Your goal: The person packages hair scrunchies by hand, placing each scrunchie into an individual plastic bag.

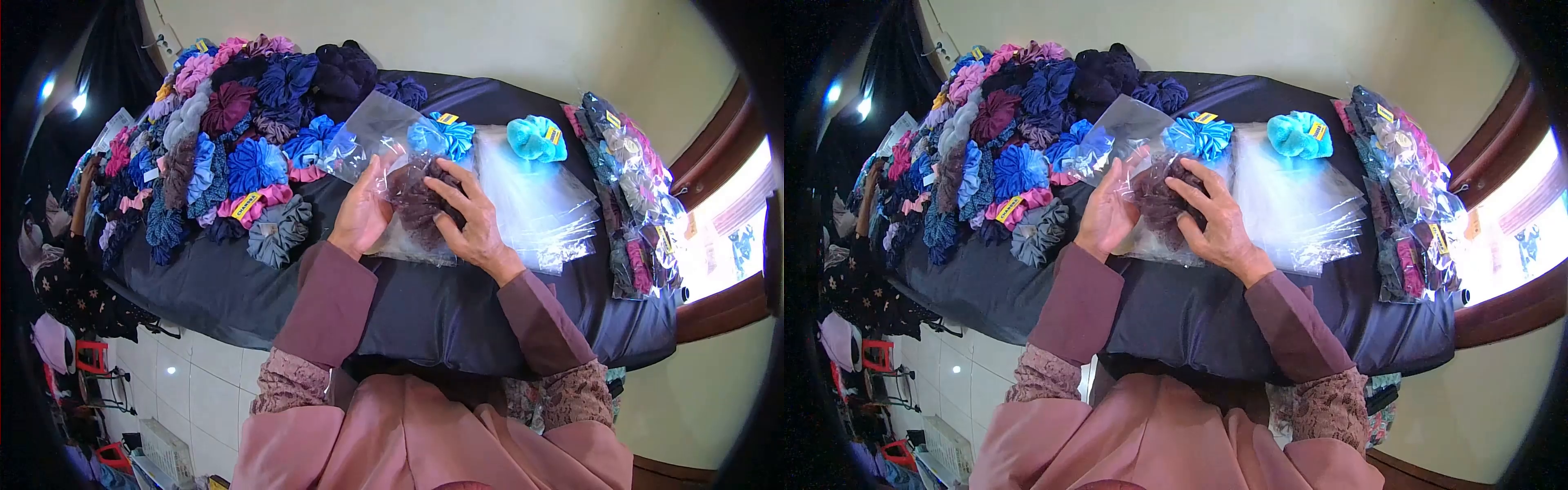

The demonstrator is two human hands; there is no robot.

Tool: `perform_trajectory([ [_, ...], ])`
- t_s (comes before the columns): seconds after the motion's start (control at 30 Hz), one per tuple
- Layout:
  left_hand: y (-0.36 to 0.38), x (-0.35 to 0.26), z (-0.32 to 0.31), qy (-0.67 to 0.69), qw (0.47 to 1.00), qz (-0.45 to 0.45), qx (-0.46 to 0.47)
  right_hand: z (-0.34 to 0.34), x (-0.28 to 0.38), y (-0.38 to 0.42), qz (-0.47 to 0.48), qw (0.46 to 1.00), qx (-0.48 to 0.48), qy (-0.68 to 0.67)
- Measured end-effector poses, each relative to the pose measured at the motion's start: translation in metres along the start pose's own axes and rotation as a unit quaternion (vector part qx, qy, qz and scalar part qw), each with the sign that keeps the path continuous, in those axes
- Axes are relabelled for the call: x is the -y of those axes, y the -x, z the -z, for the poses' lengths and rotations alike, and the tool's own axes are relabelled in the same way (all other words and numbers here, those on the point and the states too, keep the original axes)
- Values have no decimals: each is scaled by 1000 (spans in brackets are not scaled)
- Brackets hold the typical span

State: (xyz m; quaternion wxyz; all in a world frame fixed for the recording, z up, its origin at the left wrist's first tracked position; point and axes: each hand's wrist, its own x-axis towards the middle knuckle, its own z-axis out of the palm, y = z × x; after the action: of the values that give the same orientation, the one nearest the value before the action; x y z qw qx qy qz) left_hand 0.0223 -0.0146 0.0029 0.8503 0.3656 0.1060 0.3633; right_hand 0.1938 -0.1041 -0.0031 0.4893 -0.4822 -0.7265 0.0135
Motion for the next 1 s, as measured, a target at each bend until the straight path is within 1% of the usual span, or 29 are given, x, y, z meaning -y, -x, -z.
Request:
perform_trajectory([
  [0.07, -1, 2, 0, 3, 1000, 0, 7, -3, -6, 2, 39, 999, 5, 9],
  [0.2, 0, 0, -1, 11, 1000, 4, 29, -3, -8, 0, 55, 998, -8, 29],
  [0.27, 0, 0, -1, 13, 999, 11, 32, -2, -1, -2, 17, 998, -51, 18],
  [0.3, 1, -1, -2, 16, 999, 18, 35, -1, 3, -4, 17, 998, -51, 18],
  [0.37, 2, -1, -5, -3, 999, 23, 30, 0, 8, -7, -32, 992, -117, -21],
  [0.4, 2, -1, -6, -22, 999, 29, 24, 0, 8, -7, -32, 992, -117, -21],
  [0.47, 2, 1, -4, -35, 999, 28, 28, -1, 8, -6, -45, 987, -148, -52],
  [0.5, 2, 1, -4, -48, 998, 27, 31, -1, 5, -5, -46, 987, -148, -52],
  [0.53, 2, 2, -5, -48, 998, 27, 31, -1, -1, -2, -27, 994, -110, -3],
  [0.57, 2, 3, -5, -59, 998, 26, 8, -1, -5, -1, -9, 996, -73, 46],
  [0.6, 3, 4, -6, -71, 997, 25, -15, 0, -7, -1, -9, 996, -73, 45],
  [0.67, 1, 4, -3, -53, 998, 28, -11, -1, -11, -1, 49, 986, -61, 145],
  [0.7, 0, 4, -2, -36, 999, 31, -6, 0, -9, -1, 49, 986, -61, 145],
  [0.73, -1, 5, -1, -35, 999, 31, -6, 0, -7, 0, 36, 989, -41, 140],
  [0.77, -1, 5, 0, -8, 1000, 29, 4, 0, -4, 0, 22, 990, -21, 135],
  [0.87, -1, 4, -1, 44, 999, 22, 23, 1, 6, 1, 17, 993, 5, 115],
  [1.0, -2, 4, 0, 103, 994, 12, 36, -5, 5, 1, -3, 996, -9, 84],
])
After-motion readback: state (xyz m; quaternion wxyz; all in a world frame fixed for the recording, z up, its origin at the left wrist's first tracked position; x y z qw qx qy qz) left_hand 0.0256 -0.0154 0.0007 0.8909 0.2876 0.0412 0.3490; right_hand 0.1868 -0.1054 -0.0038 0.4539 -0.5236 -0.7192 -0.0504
